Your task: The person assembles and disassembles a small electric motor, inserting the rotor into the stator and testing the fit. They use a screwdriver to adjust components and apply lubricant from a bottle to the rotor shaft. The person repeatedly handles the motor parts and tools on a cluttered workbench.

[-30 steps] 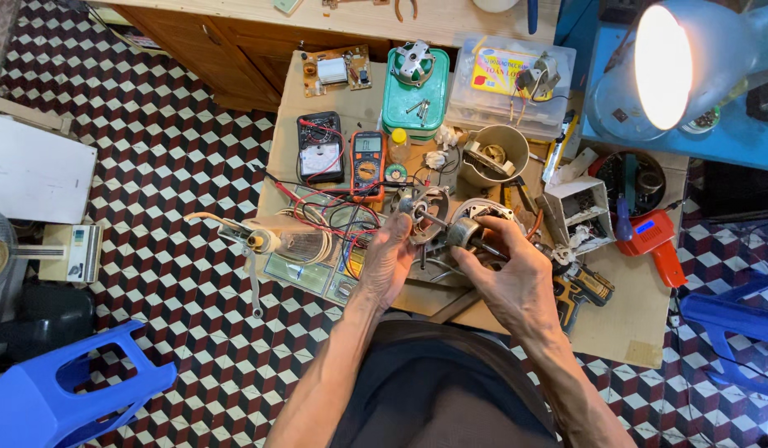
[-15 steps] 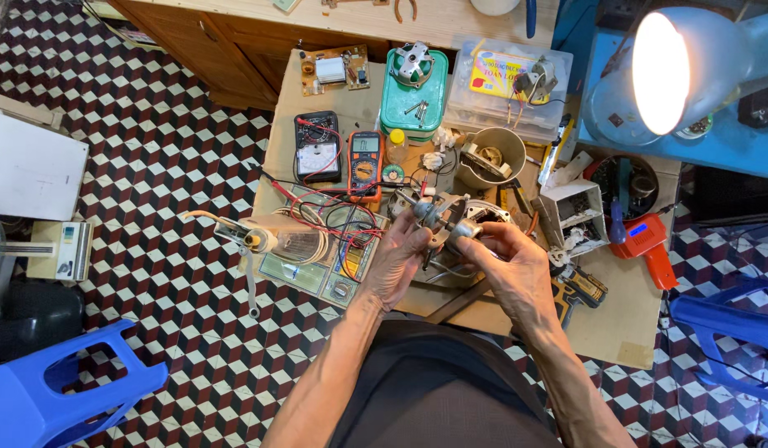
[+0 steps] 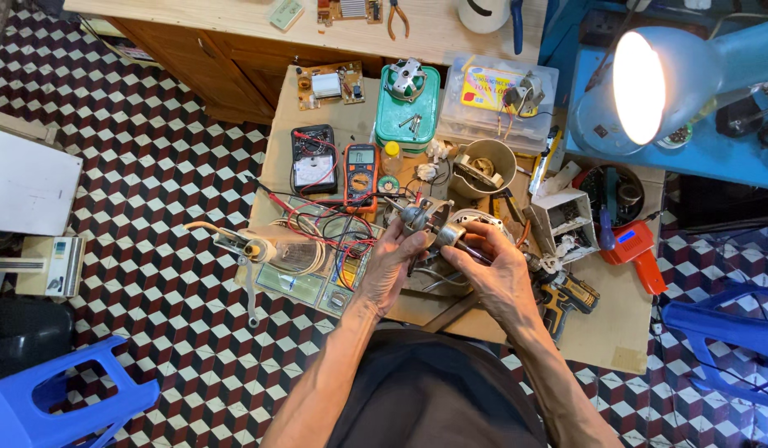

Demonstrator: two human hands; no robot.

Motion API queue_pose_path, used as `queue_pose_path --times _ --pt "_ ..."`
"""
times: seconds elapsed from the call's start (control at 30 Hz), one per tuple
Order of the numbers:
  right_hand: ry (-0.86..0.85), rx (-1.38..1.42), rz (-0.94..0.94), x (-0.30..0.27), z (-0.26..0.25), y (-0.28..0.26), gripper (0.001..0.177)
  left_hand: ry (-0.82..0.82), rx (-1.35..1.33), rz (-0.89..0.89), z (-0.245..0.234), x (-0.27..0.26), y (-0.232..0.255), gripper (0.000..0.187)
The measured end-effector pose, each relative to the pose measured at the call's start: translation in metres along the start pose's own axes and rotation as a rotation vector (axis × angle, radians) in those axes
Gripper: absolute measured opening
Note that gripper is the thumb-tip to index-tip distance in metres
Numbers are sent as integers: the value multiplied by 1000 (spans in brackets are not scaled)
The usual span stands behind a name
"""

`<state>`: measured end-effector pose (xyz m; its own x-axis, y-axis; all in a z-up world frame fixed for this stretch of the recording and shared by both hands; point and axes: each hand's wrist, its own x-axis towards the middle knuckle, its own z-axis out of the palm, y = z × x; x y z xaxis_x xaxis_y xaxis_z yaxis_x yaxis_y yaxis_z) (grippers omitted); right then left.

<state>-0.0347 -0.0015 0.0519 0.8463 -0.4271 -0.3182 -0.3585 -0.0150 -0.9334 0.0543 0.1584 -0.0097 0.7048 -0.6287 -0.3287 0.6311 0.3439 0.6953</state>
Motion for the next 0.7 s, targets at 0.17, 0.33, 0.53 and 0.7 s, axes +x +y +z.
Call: queue_pose_path --times 0.17,0.33,0.53,0.7 --pt "-13 22 -8 -2 5 9 51 -22 -40 42 -14 1 -4 66" --pt "-15 228 -54 -4 9 7 55 -43 -156 46 -18 10 -7 60" --pt "306 392 -5 -10 -37 23 46 18 -2 159 -31 43 -9 69" --pt "726 451 -68 18 -129 57 46 14 -32 131 -35 77 -27 73"
